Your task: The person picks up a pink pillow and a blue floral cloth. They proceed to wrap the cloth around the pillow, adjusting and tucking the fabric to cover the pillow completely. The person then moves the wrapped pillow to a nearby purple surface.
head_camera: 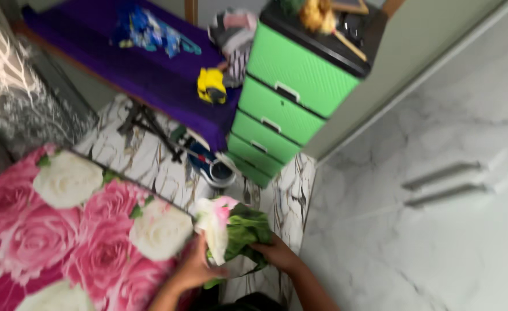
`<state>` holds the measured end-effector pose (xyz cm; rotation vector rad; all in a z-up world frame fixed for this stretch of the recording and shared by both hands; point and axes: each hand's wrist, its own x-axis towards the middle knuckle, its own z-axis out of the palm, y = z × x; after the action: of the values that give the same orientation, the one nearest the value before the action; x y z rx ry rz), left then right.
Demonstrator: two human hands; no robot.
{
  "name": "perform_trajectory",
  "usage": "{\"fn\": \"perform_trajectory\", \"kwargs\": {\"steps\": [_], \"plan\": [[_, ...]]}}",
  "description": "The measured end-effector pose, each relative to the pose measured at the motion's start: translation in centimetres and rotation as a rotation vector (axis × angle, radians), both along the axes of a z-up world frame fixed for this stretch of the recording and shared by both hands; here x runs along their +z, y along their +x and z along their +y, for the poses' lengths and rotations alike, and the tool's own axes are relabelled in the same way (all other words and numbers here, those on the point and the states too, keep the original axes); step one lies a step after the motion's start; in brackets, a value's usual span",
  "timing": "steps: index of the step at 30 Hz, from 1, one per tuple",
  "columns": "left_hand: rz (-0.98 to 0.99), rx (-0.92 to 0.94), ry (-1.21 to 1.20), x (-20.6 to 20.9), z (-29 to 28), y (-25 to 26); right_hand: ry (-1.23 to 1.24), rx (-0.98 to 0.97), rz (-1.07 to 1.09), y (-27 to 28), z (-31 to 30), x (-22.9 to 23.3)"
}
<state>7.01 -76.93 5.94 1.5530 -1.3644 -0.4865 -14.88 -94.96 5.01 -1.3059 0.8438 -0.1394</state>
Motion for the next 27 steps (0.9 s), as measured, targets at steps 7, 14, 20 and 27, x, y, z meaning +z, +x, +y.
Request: {"fn": "perform_trajectory", "kwargs": {"steps": [7, 14, 20, 27], "plan": [[0.465, 0.166, 0.138, -2.8, -11.4, 7.1, -0.202, 0.062, -0.127, 9.7, -10.3, 1.1], [0.58, 0.277, 0.211, -2.8, -25.3, 18.0, -0.489, 0.22, -0.342, 21.8, -19.8, 2.0], [0.152, 0.213, 0.049, 4.9, -36.4, 26.6, -0.456, -0.203, -0.03, 34.5, -33.7, -4.2], [0.222, 0.289, -0.003, 5.6, -42.0, 33.2, -0.758, -0.532, -0.699, 45.4, -44.6, 2.0]]}}
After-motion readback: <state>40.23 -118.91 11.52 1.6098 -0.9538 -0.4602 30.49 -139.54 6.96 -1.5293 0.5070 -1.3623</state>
